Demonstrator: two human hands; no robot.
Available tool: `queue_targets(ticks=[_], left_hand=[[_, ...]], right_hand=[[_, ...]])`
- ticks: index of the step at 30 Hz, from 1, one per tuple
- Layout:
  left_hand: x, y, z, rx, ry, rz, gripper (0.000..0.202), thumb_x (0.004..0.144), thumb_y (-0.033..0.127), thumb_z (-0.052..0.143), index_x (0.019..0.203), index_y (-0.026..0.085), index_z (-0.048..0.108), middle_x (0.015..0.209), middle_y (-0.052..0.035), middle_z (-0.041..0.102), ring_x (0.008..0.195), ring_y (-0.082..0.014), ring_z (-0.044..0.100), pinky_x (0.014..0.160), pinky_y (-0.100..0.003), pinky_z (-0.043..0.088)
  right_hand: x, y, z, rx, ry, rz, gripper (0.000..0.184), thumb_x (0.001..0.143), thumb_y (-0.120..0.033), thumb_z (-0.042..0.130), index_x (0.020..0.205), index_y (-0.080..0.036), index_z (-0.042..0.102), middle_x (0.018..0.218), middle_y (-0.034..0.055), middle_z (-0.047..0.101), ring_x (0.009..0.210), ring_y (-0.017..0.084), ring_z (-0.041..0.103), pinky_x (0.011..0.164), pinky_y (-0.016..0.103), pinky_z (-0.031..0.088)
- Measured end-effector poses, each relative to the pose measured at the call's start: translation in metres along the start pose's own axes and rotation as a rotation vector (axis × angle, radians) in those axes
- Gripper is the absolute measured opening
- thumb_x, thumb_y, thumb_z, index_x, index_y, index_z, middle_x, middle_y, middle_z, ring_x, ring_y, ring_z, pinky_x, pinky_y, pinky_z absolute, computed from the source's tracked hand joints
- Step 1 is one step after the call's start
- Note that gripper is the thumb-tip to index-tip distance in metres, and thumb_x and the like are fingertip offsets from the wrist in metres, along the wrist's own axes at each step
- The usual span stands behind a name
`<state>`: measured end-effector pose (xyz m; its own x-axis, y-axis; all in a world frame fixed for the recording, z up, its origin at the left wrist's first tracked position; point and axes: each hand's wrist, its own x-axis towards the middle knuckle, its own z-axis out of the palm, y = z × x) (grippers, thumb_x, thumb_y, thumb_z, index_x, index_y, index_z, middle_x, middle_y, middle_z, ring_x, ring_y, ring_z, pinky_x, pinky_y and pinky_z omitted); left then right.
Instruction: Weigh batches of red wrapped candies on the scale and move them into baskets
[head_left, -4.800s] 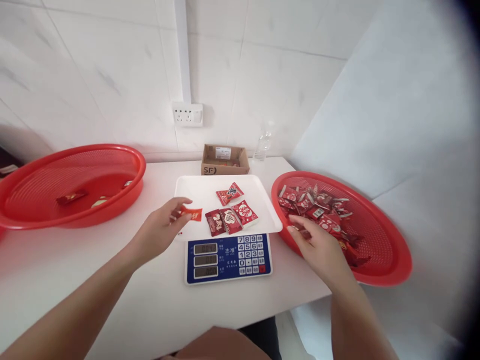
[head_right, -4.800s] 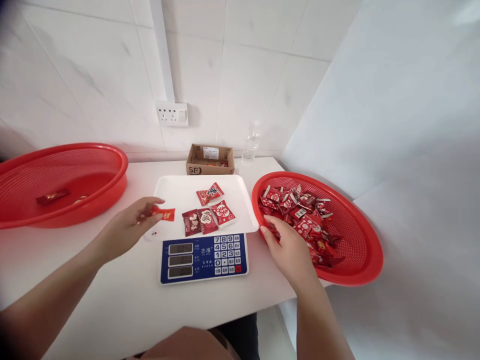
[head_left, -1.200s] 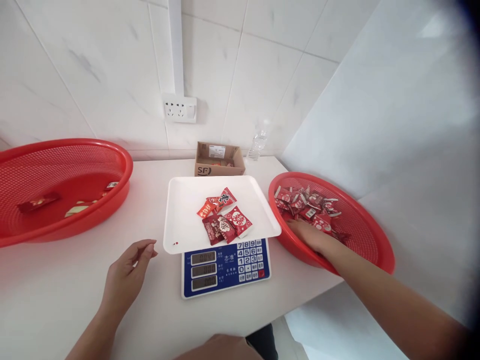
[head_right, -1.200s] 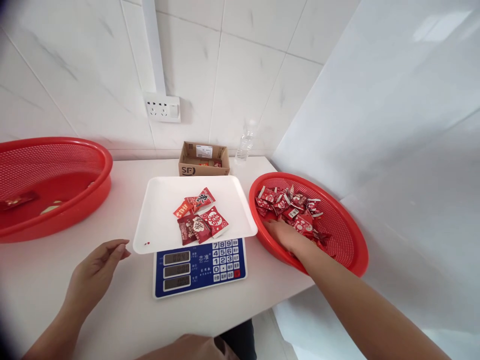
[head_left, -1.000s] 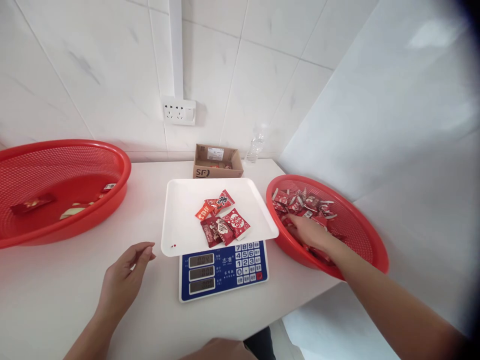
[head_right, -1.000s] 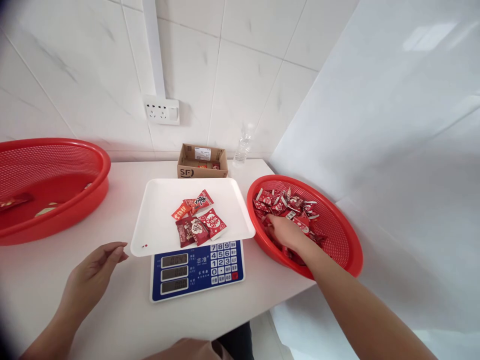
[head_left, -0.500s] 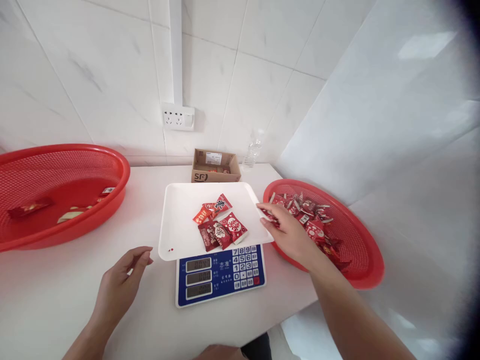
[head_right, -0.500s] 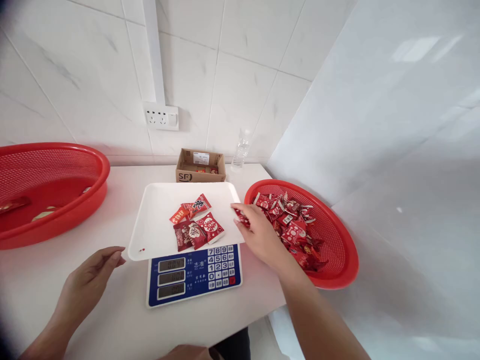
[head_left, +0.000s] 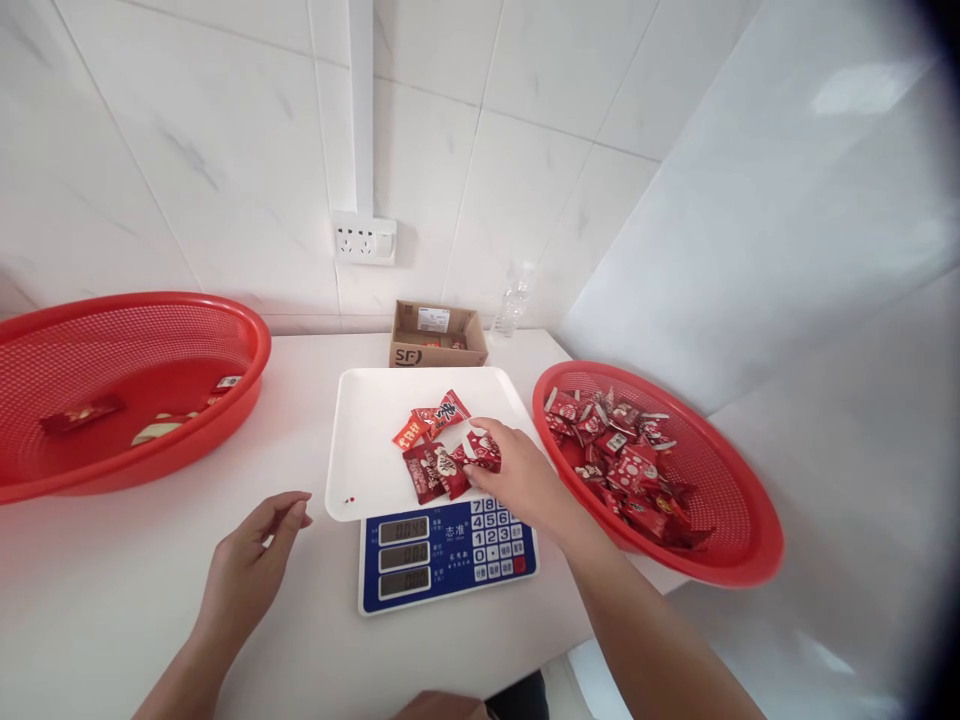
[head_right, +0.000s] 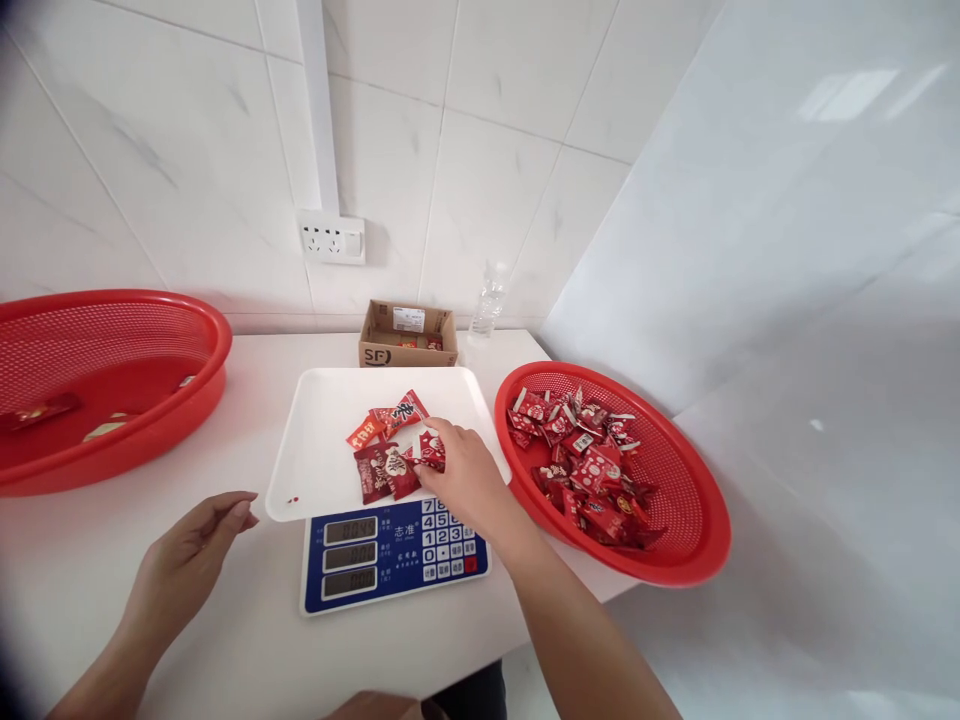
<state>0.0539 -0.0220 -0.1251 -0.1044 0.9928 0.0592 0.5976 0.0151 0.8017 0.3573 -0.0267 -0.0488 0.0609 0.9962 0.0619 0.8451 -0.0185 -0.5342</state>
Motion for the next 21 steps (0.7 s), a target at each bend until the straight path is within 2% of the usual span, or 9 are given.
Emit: queue_targets(ticks=[4,6,8,10,12,14,16,18,21], left_hand=[[-0.013,0.015,-0.002,-0.003,0.123,-0.027,0.032,0.082,0.053,0.049,0.093,0.027,0.064,0.078,-0.0004,0.071,0.072,-0.0179,0.065,0.058,-0.026,0.045],[-0.025,0.025,-0.004,0.001,0.189,-0.032,0.030,0.083,0.051,0.048,0.097,0.028,0.062,0.082,-0.0005,0.071,0.070,-0.0168,0.062,0.063,-0.028,0.045],[-0.037,0.035,-0.006,-0.059,0.204,0.012,0.030,0.084,0.050,0.050,0.100,0.028,0.060,0.084,-0.0009,0.070,0.073,-0.0169,0.062,0.071,-0.030,0.046],[-0.047,0.048,-0.004,-0.218,0.091,0.124,0.032,0.084,0.049,0.053,0.108,0.028,0.056,0.085,-0.0015,0.069,0.080,-0.0174,0.063,0.076,-0.031,0.048],[-0.052,0.065,0.001,-0.406,-0.146,0.208,0.039,0.085,0.047,0.053,0.118,0.028,0.048,0.091,-0.0030,0.068,0.083,-0.0172,0.063,0.073,-0.030,0.051],[-0.054,0.087,0.009,-0.543,-0.407,0.187,0.043,0.087,0.047,0.052,0.124,0.028,0.041,0.095,-0.0046,0.066,0.081,-0.0165,0.063,0.068,-0.029,0.053],[-0.053,0.110,0.017,-0.623,-0.580,0.104,0.043,0.086,0.047,0.052,0.122,0.027,0.039,0.092,-0.0042,0.064,0.079,-0.0157,0.061,0.068,-0.029,0.053],[-0.051,0.127,0.024,-0.680,-0.637,0.020,0.041,0.085,0.046,0.055,0.118,0.026,0.040,0.087,-0.0028,0.063,0.078,-0.0150,0.059,0.067,-0.028,0.052],[-0.049,0.138,0.030,-0.738,-0.602,-0.080,0.042,0.081,0.043,0.059,0.115,0.026,0.041,0.081,-0.0002,0.063,0.074,-0.0141,0.058,0.063,-0.026,0.051]], right_hand=[[-0.003,0.003,0.001,0.038,0.133,-0.055,0.047,0.079,-0.023,0.061,0.125,-0.021,0.053,0.117,0.0095,0.063,0.109,0.025,0.058,0.093,0.042,0.048],[-0.008,0.003,0.000,0.059,0.187,-0.113,0.044,0.080,-0.022,0.059,0.124,-0.022,0.053,0.118,0.0092,0.062,0.109,0.024,0.059,0.093,0.041,0.049],[-0.016,0.000,-0.002,0.057,0.201,-0.205,0.047,0.078,-0.016,0.056,0.125,-0.024,0.052,0.119,0.0086,0.062,0.109,0.023,0.059,0.093,0.041,0.049],[-0.024,-0.006,-0.004,0.046,0.186,-0.330,0.054,0.076,-0.009,0.053,0.127,-0.025,0.049,0.119,0.0079,0.062,0.110,0.023,0.058,0.093,0.041,0.050],[-0.031,-0.014,-0.003,0.030,0.166,-0.458,0.058,0.075,-0.007,0.052,0.131,-0.024,0.046,0.118,0.0085,0.062,0.109,0.024,0.057,0.091,0.041,0.051],[-0.036,-0.021,0.002,0.015,0.175,-0.572,0.059,0.079,-0.008,0.051,0.135,-0.025,0.041,0.115,0.0092,0.062,0.105,0.024,0.058,0.087,0.041,0.053],[-0.038,-0.027,0.008,0.004,0.205,-0.664,0.062,0.083,-0.010,0.050,0.141,-0.026,0.034,0.111,0.0093,0.062,0.101,0.024,0.058,0.082,0.041,0.054],[-0.039,-0.029,0.013,-0.007,0.229,-0.724,0.065,0.086,-0.010,0.049,0.145,-0.027,0.027,0.107,0.0095,0.062,0.097,0.024,0.058,0.079,0.040,0.054],[-0.039,-0.028,0.015,-0.027,0.239,-0.730,0.070,0.086,-0.009,0.048,0.148,-0.026,0.022,0.107,0.0100,0.062,0.097,0.025,0.057,0.079,0.041,0.054]])
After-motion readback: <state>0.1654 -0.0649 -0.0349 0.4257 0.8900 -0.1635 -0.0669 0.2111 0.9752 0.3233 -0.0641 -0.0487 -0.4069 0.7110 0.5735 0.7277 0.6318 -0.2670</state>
